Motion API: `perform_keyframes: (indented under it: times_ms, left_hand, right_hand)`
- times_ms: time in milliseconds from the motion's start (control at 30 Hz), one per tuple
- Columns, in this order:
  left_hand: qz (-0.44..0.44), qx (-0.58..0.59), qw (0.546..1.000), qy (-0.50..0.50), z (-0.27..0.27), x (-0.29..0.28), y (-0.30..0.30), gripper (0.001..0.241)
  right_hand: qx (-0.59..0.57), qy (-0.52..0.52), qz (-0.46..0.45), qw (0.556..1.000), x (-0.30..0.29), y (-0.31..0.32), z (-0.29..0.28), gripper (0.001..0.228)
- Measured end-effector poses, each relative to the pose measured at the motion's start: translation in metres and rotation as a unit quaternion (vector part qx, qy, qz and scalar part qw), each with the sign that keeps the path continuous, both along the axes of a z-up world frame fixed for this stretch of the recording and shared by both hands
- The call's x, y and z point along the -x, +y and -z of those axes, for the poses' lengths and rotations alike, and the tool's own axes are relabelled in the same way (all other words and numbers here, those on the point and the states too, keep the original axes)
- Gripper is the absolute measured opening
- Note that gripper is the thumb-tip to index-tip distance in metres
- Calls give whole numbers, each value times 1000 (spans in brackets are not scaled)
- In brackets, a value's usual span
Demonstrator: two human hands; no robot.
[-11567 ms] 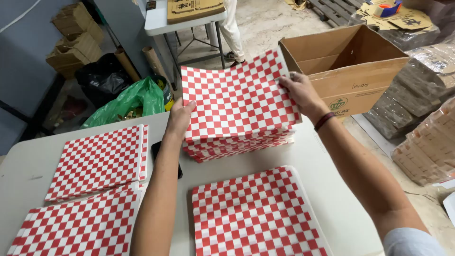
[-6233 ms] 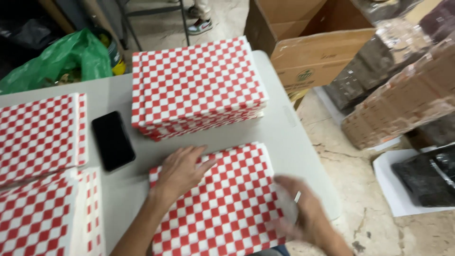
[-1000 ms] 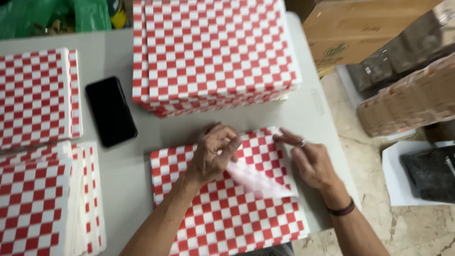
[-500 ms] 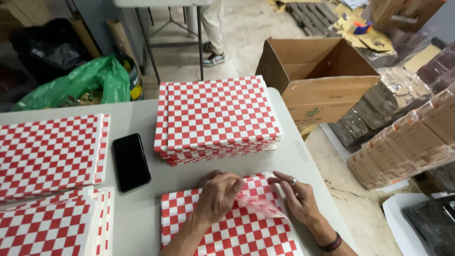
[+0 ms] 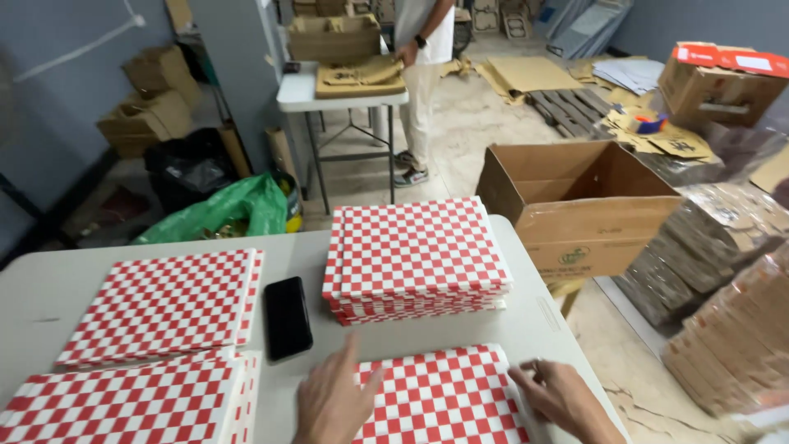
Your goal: Folding the corners of checkered paper sheets in a stack
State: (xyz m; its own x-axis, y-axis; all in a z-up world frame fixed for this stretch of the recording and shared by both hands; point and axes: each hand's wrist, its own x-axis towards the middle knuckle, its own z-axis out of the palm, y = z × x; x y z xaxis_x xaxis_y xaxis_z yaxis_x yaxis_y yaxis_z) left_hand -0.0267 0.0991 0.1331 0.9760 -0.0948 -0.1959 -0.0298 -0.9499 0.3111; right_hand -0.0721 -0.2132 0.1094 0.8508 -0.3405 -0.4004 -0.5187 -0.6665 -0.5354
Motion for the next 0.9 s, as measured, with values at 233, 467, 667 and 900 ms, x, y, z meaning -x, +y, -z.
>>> perform_keyframes:
  times_ms: [233, 467, 667, 900]
  left_hand:
    - [-154, 64, 965, 203, 66, 28, 41, 91]
    - [-117, 46, 978, 166, 47, 34, 29, 84]
    - [-66, -13, 989, 128, 59, 29, 29, 85]
    - [79, 126, 984, -94, 32, 13, -33, 56]
  right_hand:
    - [114, 95, -99, 984, 10, 11, 38, 55]
    - [100, 69, -131, 984, 10, 9, 44, 56]
    - [96, 80, -107, 986, 6, 2, 43, 59]
    - [153, -290, -181, 927, 25, 9, 56, 51]
